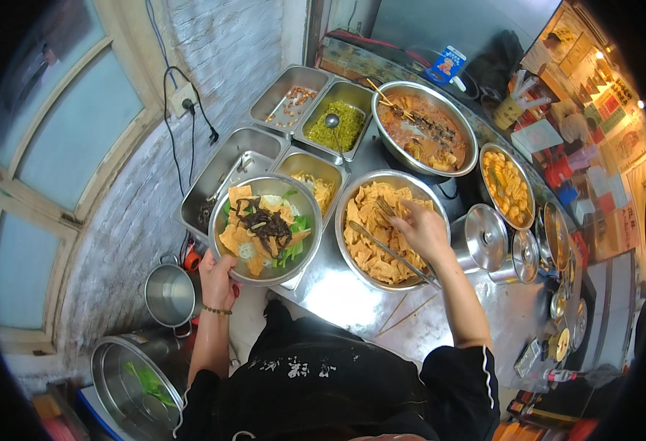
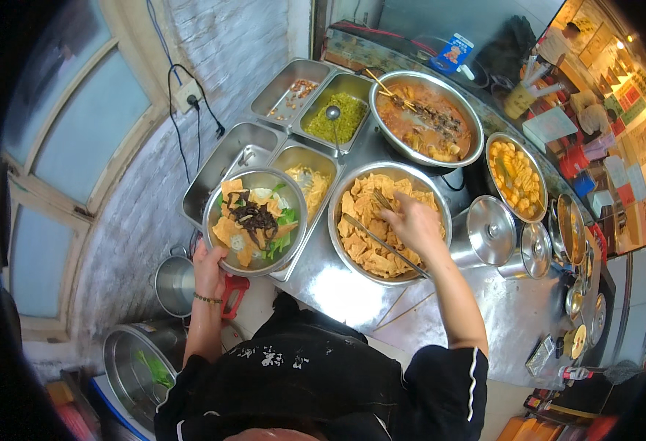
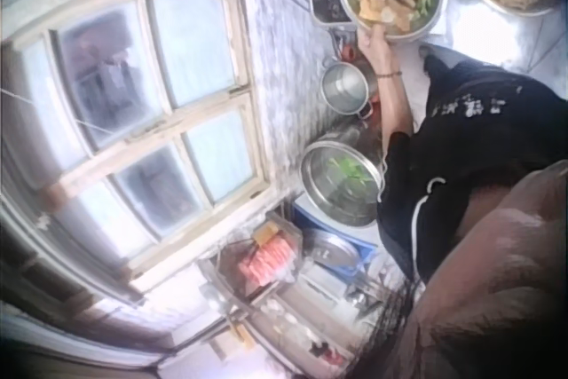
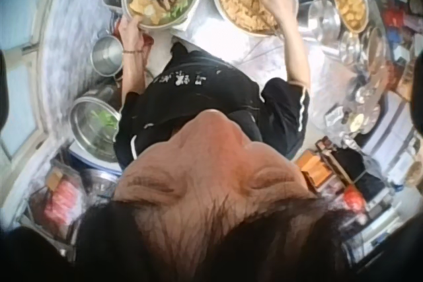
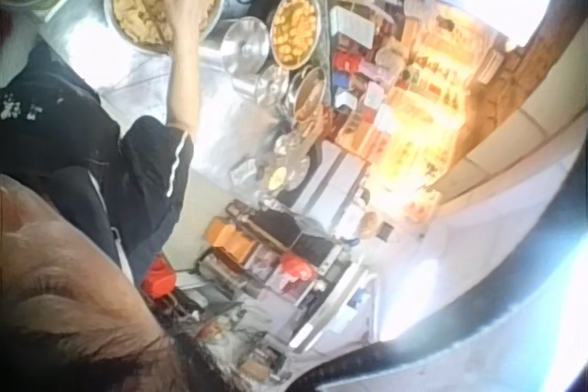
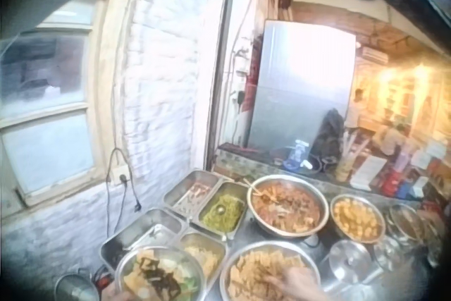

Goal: The person assembles a noodle soup dish by boiling noodles and greens, then adding various toppings from containers including fried tofu, shredded egg, and seaweed. They ladle broth into the bowl and place it on a counter in a restaurant kitchen.

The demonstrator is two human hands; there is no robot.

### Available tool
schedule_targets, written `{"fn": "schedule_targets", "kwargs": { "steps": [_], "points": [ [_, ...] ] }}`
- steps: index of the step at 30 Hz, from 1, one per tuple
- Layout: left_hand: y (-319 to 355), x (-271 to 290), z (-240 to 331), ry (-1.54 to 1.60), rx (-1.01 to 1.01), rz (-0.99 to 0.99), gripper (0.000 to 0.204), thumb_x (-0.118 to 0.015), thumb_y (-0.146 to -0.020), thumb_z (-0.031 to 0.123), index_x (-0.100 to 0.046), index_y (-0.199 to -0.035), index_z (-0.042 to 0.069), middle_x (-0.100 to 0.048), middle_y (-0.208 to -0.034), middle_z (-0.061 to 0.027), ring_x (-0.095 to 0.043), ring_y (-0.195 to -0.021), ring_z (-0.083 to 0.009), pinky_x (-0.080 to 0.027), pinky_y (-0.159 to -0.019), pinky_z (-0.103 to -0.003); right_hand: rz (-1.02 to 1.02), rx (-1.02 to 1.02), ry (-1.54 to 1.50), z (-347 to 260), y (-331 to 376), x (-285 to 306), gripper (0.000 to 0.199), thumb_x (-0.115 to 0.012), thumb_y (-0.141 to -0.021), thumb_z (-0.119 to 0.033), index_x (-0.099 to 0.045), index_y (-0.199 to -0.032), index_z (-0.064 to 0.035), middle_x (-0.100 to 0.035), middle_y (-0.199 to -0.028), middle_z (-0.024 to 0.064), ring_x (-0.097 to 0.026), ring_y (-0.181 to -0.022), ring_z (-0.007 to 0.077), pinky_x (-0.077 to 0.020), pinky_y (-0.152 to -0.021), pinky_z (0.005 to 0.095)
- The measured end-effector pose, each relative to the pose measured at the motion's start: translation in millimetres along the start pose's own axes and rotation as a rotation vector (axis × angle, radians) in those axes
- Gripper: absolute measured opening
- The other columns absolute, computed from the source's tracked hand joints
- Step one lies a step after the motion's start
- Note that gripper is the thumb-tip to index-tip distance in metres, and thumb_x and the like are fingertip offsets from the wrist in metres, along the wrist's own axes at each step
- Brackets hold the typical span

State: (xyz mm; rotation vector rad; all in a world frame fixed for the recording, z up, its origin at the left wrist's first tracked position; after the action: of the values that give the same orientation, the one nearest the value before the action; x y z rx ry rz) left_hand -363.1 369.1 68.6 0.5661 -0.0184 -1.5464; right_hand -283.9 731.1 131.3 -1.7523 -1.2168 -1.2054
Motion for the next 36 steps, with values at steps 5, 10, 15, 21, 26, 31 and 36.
{"fn": "schedule_targets", "kwargs": {
  "steps": [5, 10, 15, 21, 26, 31, 36],
  "points": [
    [-33.2, 0.5, 8.5, -0.032, 0.013, -0.05, 0.03, -0.046, -0.072, -0.002, -0.055, -0.101, 0.001, -0.06, -0.075, -0.004, -0.052, -0.044, -0.0085, -0.039, -0.032, -0.019, 0.062, 0.082, -0.053, -41.6, -90.7, -72.3, 0.051, -0.065, -0.076, -0.027, -0.051, -0.118, -0.0019, -0.063, -0.073, 0.0176, -0.062, -0.07, 0.0322, -0.0484, -0.067, 0.041],
    [-60.5, 11.9, 28.0, -0.06, -0.002, -0.07, 0.032, -0.047, -0.072, -0.001, -0.055, -0.102, 0.002, -0.06, -0.077, -0.0037, -0.054, -0.046, -0.0089, -0.04, -0.031, -0.02, 0.483, -0.078, -0.735, -33.6, -164.8, -110.7, 0.021, -0.062, -0.076, -0.016, -0.065, -0.091, -0.0006, -0.064, -0.069, 0.0133, -0.063, -0.063, 0.0209, -0.0496, -0.06, 0.0301],
    [-90.0, 11.5, 37.1, -0.094, 0.023, -0.1, 0.03, -0.047, -0.072, -0.001, -0.055, -0.101, 0.001, -0.06, -0.076, -0.004, -0.054, -0.047, -0.0099, -0.04, -0.032, -0.02, 0.537, -0.468, -1.032, -25.3, -210.9, -86.9, 0.017, -0.061, -0.08, -0.015, -0.066, -0.087, -0.0004, -0.065, -0.07, 0.0125, -0.063, -0.066, 0.0193, -0.0483, -0.059, 0.0295],
    [-118.9, 4.0, 47.8, -0.137, 0.042, -0.146, 0.025, -0.048, -0.072, 0.001, -0.054, -0.097, 0.0, -0.06, -0.074, -0.0049, -0.054, -0.046, -0.0104, -0.041, -0.033, -0.02, 0.421, 0.222, -0.203, -71.8, -169.2, -72.0, 0.015, -0.057, -0.08, -0.011, -0.065, -0.084, 0.0021, -0.063, -0.077, 0.0194, -0.063, -0.068, 0.0289, -0.0482, -0.062, 0.0334],
    [-146.1, -15.7, 45.9, -0.167, 0.066, -0.184, 0.024, -0.049, -0.072, 0.002, -0.054, -0.095, 0.0, -0.059, -0.073, -0.0052, -0.054, -0.046, -0.0107, -0.041, -0.033, -0.021, 0.256, 0.032, -0.578, -71.8, -149.9, -60.5, 0.015, -0.056, -0.082, -0.009, -0.064, -0.083, 0.0032, -0.064, -0.072, 0.0162, -0.063, -0.063, 0.0236, -0.0482, -0.06, 0.0328],
    [-160.8, -29.1, 45.9, -0.198, 0.069, -0.184, 0.023, -0.05, -0.071, 0.002, -0.055, -0.094, 0.0, -0.06, -0.072, -0.0061, -0.053, -0.044, -0.0111, -0.042, -0.034, -0.021, 0.272, -0.296, -0.999, -48.9, -151.2, -53.8, 0.021, -0.053, -0.085, -0.01, -0.062, -0.082, 0.0077, -0.064, -0.07, 0.0133, -0.062, -0.059, 0.0168, -0.0501, -0.054, 0.0277],
    [-173.9, -39.3, 44.8, -0.233, 0.092, -0.185, 0.025, -0.05, -0.071, 0.002, -0.055, -0.095, 0.0, -0.06, -0.073, -0.0063, -0.053, -0.045, -0.0112, -0.043, -0.034, -0.021, 0.384, -0.409, -1.17, -29.9, -152.0, -32.0, 0.02, -0.053, -0.085, -0.01, -0.061, -0.085, 0.0087, -0.063, -0.073, 0.0161, -0.062, -0.058, 0.019, -0.0522, -0.055, 0.0276]
  ]
}}
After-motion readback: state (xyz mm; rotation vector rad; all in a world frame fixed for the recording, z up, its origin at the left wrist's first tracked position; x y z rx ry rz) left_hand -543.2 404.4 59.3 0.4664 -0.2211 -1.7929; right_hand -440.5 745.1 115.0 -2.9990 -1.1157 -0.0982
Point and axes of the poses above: each hand's wrist, its own y-axis away from the middle knuckle, its own x-axis out of the back of the hand, z = x × y, the point moved 1 cm from there along -y, towards the middle knuckle
